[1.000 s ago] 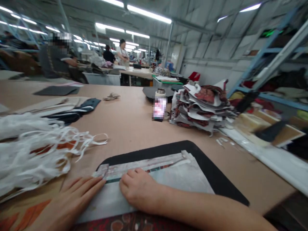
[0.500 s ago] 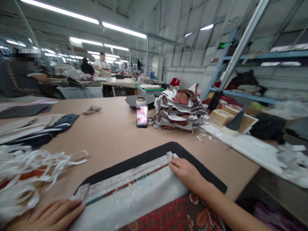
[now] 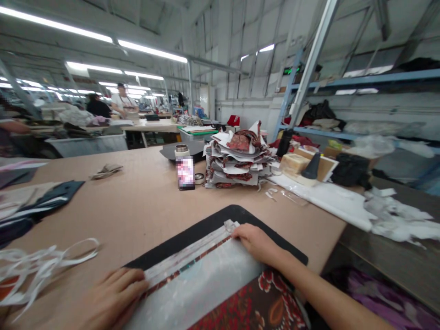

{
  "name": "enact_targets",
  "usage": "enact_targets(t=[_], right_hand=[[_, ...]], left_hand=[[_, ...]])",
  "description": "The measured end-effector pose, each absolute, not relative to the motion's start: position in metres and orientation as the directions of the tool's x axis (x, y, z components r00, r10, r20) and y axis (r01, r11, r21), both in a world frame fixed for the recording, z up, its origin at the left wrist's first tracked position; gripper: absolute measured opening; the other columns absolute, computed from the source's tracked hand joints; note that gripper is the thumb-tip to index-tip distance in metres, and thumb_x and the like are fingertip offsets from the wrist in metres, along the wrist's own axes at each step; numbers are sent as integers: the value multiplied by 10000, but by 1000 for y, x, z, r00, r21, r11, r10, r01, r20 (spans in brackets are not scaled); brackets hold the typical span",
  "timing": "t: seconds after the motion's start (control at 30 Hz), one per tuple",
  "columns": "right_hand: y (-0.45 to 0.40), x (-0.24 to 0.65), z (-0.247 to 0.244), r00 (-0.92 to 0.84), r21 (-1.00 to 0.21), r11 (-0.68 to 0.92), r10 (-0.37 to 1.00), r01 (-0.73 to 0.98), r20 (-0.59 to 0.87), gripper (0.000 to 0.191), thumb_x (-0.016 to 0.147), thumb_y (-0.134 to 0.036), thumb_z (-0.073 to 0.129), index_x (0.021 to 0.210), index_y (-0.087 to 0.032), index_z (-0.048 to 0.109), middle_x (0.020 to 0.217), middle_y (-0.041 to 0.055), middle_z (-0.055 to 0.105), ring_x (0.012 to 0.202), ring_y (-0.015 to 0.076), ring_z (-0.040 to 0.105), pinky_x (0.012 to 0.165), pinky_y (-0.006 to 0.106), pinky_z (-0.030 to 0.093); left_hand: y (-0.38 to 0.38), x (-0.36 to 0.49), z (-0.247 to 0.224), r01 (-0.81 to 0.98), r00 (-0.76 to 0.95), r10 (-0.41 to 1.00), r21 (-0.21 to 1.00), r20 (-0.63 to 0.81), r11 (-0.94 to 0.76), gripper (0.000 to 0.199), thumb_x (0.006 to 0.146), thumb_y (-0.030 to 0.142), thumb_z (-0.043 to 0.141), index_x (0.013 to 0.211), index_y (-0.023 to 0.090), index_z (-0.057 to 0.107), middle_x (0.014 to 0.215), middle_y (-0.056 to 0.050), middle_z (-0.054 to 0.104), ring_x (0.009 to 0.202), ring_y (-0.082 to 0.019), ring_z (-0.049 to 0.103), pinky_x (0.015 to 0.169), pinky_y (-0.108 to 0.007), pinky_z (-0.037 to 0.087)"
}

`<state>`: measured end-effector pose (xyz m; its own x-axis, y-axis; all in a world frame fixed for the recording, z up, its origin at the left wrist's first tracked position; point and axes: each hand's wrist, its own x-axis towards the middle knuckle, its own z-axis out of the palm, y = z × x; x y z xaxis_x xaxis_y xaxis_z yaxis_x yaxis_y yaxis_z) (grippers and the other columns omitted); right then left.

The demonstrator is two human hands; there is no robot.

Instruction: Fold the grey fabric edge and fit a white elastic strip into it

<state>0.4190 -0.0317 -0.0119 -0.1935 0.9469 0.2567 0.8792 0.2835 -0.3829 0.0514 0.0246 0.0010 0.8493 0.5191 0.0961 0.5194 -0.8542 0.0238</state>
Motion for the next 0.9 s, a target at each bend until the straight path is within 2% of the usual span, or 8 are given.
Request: enact_targets(t=[0.07, 0.1, 0.2, 0.27, 0.33, 0.5, 0.67, 0.9], right_hand=[[-27, 422, -15, -161, -404, 267, 947, 875, 277, 307, 813, -39, 385, 855, -185, 652, 894, 40, 639, 849, 145, 582, 788, 260, 467], [-26, 422, -17, -176, -366, 280, 940, 888, 293, 299, 816, -43, 390, 857, -184, 651, 904, 44, 631, 855, 148, 573, 783, 259, 466], [-29, 417, -25, -282, -160, 344, 906, 925, 316, 253, 841, -78, 410, 898, -171, 638, 944, 70, 614, 872, 182, 533, 775, 298, 454], [-33, 413, -28, -324, -76, 363, 894, 929, 308, 225, 849, -104, 417, 909, -153, 628, 936, 90, 611, 848, 201, 517, 764, 330, 448], [-34, 413, -29, -307, -127, 356, 903, 926, 300, 226, 845, -105, 419, 908, -156, 630, 937, 89, 611, 859, 205, 514, 780, 339, 438], [-24, 421, -26, -76, -438, 200, 956, 876, 285, 303, 787, -22, 395, 829, -177, 653, 900, 45, 609, 854, 145, 555, 788, 253, 436], [-14, 422, -27, 23, -474, 123, 957, 872, 291, 275, 720, 1, 405, 723, -158, 630, 804, 41, 585, 775, 141, 555, 736, 244, 435], [-9, 417, -24, 100, -500, 52, 957, 864, 273, 198, 717, -47, 442, 723, -154, 608, 791, 37, 571, 752, 141, 537, 702, 241, 410]], left_hand=[[28, 104, 9, 450, 885, 456, 76, 91, -890, 249, 858, 114, 439, 999, 259, 584, 984, -5, 595, 866, -185, 535, 790, -316, 411], [30, 129, 8, 414, 902, 421, 84, 94, -906, 214, 881, 137, 442, 1001, 253, 577, 975, -6, 589, 864, -186, 523, 789, -322, 404], [35, 191, -5, 336, 932, 337, 33, 132, -941, 190, 915, 175, 412, 1033, 224, 553, 947, -26, 571, 839, -203, 502, 740, -336, 405], [39, 219, -14, 333, 929, 329, 8, 170, -943, 204, 919, 175, 389, 1047, 204, 547, 942, -45, 561, 842, -219, 493, 718, -343, 404], [42, 235, -20, 346, 920, 340, 5, 195, -938, 209, 913, 164, 379, 1014, 187, 561, 943, -59, 554, 850, -229, 488, 718, -351, 400], [46, 247, -22, 384, 899, 384, 42, 210, -922, 200, 885, 174, 407, 960, 210, 589, 909, -45, 557, 828, -216, 498, 703, -331, 394], [46, 249, -22, 417, 879, 420, 61, 225, -907, 238, 853, 152, 429, 1019, 244, 573, 906, -35, 549, 827, -208, 494, 689, -313, 387], [43, 255, -23, 416, 884, 413, 37, 218, -909, 230, 871, 185, 409, 1046, 218, 553, 916, -50, 550, 843, -227, 492, 701, -341, 389]])
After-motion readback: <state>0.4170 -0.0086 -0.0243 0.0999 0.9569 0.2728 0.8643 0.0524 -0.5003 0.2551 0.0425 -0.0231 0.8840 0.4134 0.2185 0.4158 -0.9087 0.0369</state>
